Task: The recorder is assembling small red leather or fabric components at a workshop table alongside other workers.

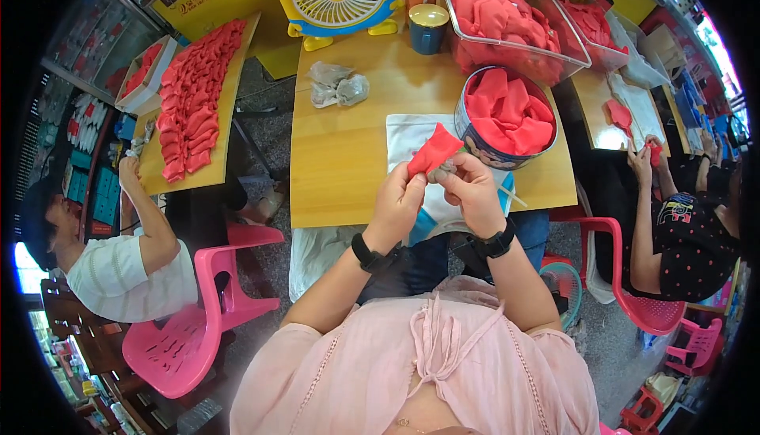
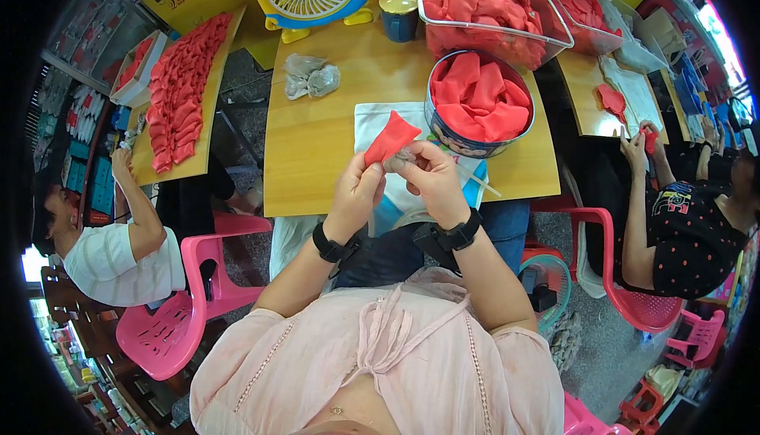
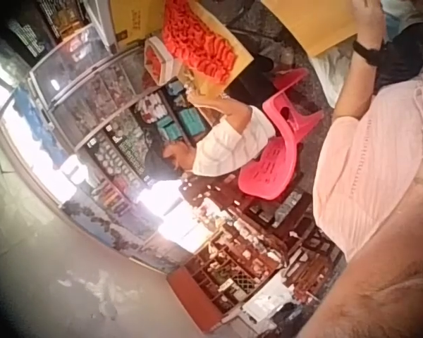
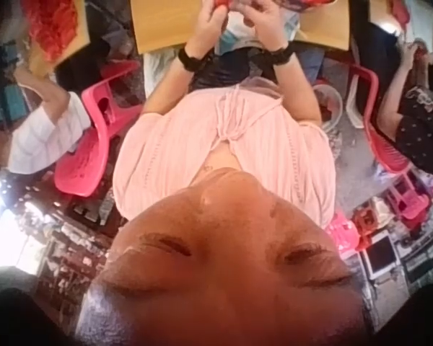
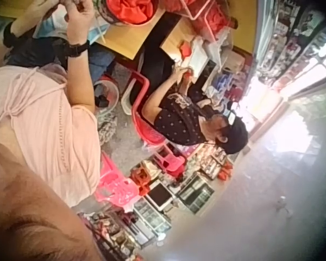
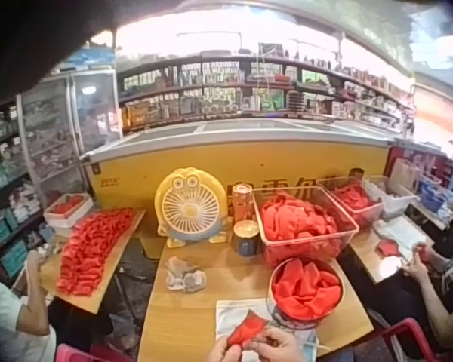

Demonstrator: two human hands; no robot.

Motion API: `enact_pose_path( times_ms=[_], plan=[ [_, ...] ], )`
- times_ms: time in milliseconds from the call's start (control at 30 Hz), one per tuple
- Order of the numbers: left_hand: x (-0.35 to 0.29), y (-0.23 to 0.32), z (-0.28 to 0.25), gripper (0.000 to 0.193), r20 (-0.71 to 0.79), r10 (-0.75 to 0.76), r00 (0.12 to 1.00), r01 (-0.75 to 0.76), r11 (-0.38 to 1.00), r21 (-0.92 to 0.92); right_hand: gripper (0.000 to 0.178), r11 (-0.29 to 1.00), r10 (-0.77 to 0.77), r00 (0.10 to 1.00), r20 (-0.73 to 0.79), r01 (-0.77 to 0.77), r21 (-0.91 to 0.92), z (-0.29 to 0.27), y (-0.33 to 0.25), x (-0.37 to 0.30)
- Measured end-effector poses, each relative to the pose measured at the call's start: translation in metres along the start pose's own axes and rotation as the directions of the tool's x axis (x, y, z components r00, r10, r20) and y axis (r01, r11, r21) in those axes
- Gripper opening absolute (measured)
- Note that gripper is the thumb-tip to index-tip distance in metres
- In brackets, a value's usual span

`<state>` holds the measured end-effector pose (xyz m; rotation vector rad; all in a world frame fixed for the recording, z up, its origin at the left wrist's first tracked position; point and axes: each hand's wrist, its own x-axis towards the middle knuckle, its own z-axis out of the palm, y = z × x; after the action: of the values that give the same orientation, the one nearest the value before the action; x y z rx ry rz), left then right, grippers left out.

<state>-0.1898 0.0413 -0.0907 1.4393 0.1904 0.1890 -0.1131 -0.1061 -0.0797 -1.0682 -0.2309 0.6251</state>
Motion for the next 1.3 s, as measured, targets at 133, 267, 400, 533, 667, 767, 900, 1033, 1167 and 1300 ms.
enact_pose_path(
  times_ms=[133,267,400,533,667,767,900,1033,1167,1300],
  plan=[
    [-0.004,0.004,0.003,0.017,0.01,0.088,0.996,-0.089,0.983,0.161,0.022,0.977,-0.153,0.981,-0.116,0.133,-0.166,0.006,0.005,0.001],
    [-0.004,0.011,0.002,0.017,0.072,0.121,0.99,-0.133,0.973,0.186,0.022,0.995,-0.1,0.981,-0.167,0.095,-0.038,0.02,-0.007,-0.002],
    [-0.007,0.008,0.001,0.017,0.102,0.12,0.987,-0.136,0.976,0.167,0.019,0.994,-0.09,0.993,-0.071,0.085,-0.074,0.007,-0.002,0.001],
    [-0.007,-0.004,0.004,0.019,0.072,0.047,0.996,-0.057,0.986,0.156,0.015,0.906,-0.341,0.915,-0.217,0.257,-0.337,0.01,0.016,0.006],
    [-0.008,-0.008,0.015,0.033,-0.128,0.094,0.987,-0.085,0.994,0.069,0.016,0.857,-0.303,0.943,-0.135,0.208,-0.471,0.009,0.009,0.0],
    [-0.006,-0.002,-0.004,0.038,0.069,-0.208,0.976,0.216,0.967,-0.136,0.016,0.95,-0.176,0.984,-0.014,0.166,-0.263,0.007,-0.001,-0.007],
    [-0.004,-0.01,0.001,0.032,-0.015,-0.033,0.999,0.026,0.932,-0.36,0.014,0.917,-0.249,0.967,0.059,0.255,-0.306,0.012,-0.004,-0.009],
    [0.0,-0.014,-0.005,0.035,0.001,0.051,0.999,-0.05,0.98,-0.191,0.011,0.883,-0.332,0.943,-0.014,0.306,-0.357,0.018,0.003,-0.008],
    [0.003,0.003,-0.02,0.043,0.109,0.088,0.99,-0.134,0.828,0.544,0.015,0.567,-0.388,0.918,0.078,0.304,-0.766,0.005,0.001,-0.005],
    [0.022,0.017,-0.031,0.051,0.163,0.312,0.936,-0.343,0.708,0.617,0.019,0.461,-0.425,0.883,0.197,0.399,-0.793,0.007,0.005,-0.004]
  ],
)
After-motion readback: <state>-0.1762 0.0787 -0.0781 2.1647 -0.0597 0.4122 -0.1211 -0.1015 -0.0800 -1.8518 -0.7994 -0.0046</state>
